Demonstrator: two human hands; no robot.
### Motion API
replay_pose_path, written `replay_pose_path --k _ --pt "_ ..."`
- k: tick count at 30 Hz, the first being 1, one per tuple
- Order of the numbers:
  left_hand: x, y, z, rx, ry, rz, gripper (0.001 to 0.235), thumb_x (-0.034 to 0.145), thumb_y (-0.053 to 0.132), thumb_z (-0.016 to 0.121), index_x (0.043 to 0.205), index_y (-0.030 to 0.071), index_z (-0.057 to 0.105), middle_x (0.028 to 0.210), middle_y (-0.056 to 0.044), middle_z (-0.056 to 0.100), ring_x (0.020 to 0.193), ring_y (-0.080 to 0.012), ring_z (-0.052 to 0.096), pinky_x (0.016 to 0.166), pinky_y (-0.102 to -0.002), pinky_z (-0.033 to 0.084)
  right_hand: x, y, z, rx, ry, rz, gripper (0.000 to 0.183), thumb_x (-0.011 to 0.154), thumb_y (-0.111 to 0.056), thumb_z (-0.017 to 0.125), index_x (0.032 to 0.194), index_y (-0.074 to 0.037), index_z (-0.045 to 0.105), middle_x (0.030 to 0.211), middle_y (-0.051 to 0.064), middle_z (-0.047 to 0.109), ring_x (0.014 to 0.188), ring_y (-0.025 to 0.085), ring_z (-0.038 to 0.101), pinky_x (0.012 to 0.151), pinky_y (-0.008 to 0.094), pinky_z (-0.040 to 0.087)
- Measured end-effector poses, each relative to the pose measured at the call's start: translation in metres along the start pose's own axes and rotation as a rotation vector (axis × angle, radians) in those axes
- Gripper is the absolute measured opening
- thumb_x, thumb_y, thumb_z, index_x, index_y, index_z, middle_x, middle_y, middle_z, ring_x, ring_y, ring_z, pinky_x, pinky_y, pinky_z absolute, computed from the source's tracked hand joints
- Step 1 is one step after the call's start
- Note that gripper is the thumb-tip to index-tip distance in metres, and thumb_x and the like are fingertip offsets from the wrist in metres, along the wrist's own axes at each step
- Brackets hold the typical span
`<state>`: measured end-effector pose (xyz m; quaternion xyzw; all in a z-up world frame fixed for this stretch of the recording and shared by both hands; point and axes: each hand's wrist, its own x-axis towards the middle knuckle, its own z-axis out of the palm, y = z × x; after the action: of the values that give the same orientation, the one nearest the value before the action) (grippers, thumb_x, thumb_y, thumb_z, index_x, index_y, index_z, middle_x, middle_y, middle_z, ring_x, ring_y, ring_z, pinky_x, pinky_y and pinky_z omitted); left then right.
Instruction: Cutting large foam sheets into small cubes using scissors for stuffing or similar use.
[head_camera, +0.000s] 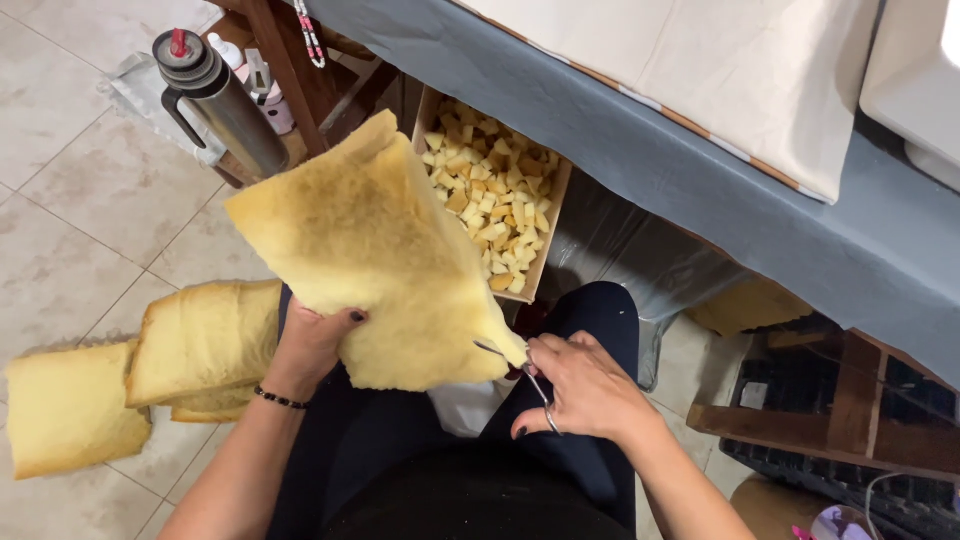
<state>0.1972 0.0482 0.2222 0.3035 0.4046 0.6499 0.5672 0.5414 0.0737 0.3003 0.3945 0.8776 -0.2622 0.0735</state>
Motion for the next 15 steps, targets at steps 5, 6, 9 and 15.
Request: replay_pose_path --k 5,6,9,15 --pt "0.0 -0.007 -0.003 -0.033 -0.056 0.006 0.073 0.074 0.013 0.083 0.139 0.002 0.051 0.131 -0.015 0.065 0.123 -0.0296 0.064 0.105 -0.046 0.056 0.005 0.009 0.027 -0.024 0.272 -0.154 0.075 0.069 -0.085 0.065 0.089 -0.013 0.051 0.077 0.001 0.055 0.065 0.025 0.058 0.077 0.037 0.044" --pt "0.001 -0.001 0.003 -0.036 -0.019 0.006 0.08 0.073 0.016 0.082 0.143 0.003 0.046 0.134 -0.015 0.062 0.125 -0.0305 0.062 0.105 -0.047 0.056 0.008 0.013 0.033 -0.038 0.391 -0.201 0.072 0.072 -0.083 0.061 0.079 -0.013 0.047 0.069 0.001 0.051 0.058 0.024 0.054 0.069 0.036 0.045" --pt "0.006 0.009 0.009 -0.011 -0.002 0.002 0.088 0.069 0.025 0.084 0.144 0.003 0.044 0.136 -0.015 0.06 0.127 -0.0313 0.061 0.105 -0.047 0.056 0.008 0.011 0.033 -0.021 0.483 -0.243 0.064 0.08 -0.074 0.06 0.08 -0.012 0.046 0.067 0.001 0.048 0.055 0.024 0.051 0.066 0.036 0.048" --pt "0.025 -0.003 -0.011 0.075 0.004 0.178 0.101 0.073 0.036 0.08 0.153 0.011 0.024 0.153 -0.012 0.044 0.138 -0.0245 0.048 0.109 -0.042 0.048 0.001 0.01 0.024 -0.085 0.595 -0.276 0.053 0.083 -0.062 0.068 0.081 -0.012 0.053 0.065 -0.001 0.05 0.053 0.02 0.054 0.065 0.035 0.051"
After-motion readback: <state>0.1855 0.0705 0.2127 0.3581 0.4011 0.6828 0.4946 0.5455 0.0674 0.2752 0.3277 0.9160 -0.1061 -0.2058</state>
